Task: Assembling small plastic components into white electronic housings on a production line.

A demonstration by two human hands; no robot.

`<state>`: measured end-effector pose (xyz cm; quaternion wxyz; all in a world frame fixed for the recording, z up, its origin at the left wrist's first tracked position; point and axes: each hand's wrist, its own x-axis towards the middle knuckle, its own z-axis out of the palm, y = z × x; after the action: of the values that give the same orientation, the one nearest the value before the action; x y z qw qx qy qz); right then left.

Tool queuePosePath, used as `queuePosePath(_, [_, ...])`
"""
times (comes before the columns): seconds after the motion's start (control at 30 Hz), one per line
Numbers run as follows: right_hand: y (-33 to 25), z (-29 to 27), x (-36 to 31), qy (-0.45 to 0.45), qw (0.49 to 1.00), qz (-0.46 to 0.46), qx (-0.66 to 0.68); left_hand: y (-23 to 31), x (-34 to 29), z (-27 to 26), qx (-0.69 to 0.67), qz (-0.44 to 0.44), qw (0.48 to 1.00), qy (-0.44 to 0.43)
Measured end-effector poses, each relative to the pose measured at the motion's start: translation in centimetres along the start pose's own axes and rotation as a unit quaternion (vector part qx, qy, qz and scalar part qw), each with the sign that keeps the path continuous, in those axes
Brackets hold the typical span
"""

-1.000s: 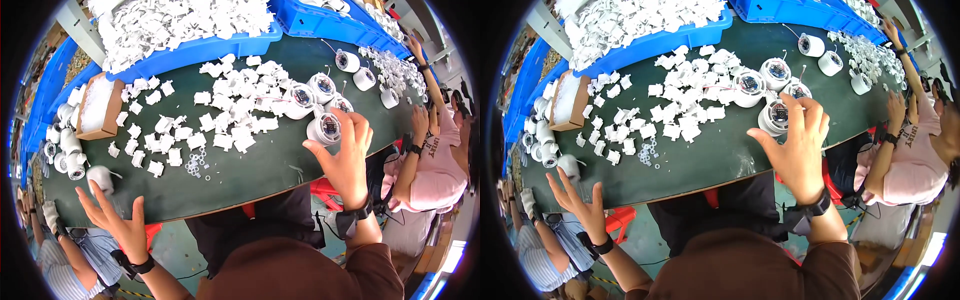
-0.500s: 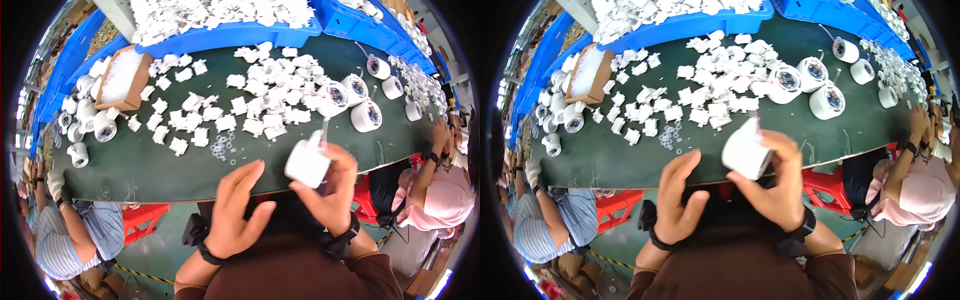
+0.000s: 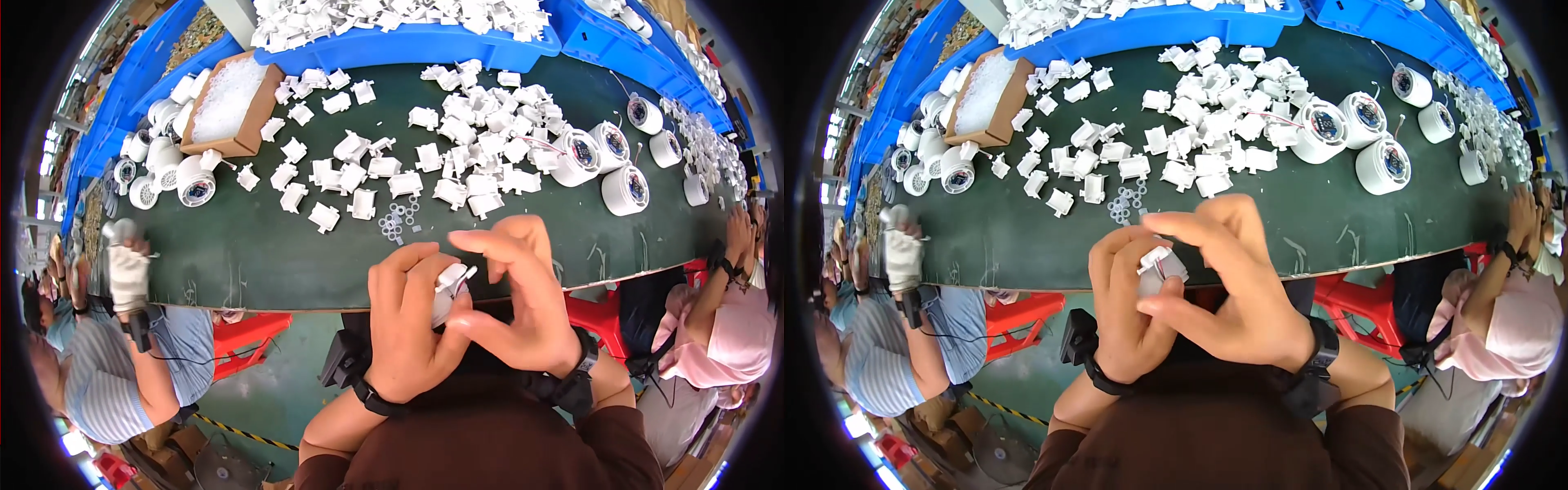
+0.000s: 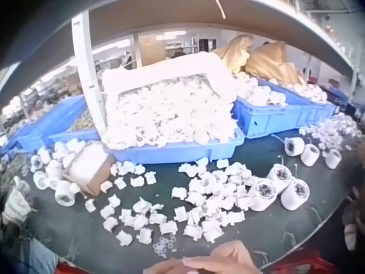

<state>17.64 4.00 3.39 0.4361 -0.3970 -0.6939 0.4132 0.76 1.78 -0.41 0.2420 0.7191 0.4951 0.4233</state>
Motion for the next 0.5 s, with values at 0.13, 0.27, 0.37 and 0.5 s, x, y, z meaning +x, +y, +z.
queuePosePath(0.13, [-0.2, 0.1, 0.2, -0.034, 0.99, 0.058, 0.123, -0.6, 0.1, -0.3, 0.005, 0.019, 1.0, 0.02])
queuePosePath(0.27, [0.5, 1.3, -0.5, 0.025, 0.994, 0.06, 0.082, -0.3, 0.4, -1.1, -0.093, -0.069, 0.992, 0.041])
queuePosePath(0.37, [0.9, 2.0, -1.0, 0.061, 0.997, 0.037, 0.013, 0.2, 0.3, -1.1, -0.1, -0.077, 0.991, 0.036])
queuePosePath(0.5, [0.8, 2.5, -1.1, 0.071, 0.99, 0.103, 0.058, -0.1, 0.4, -1.3, -0.101, -0.051, 0.993, 0.008])
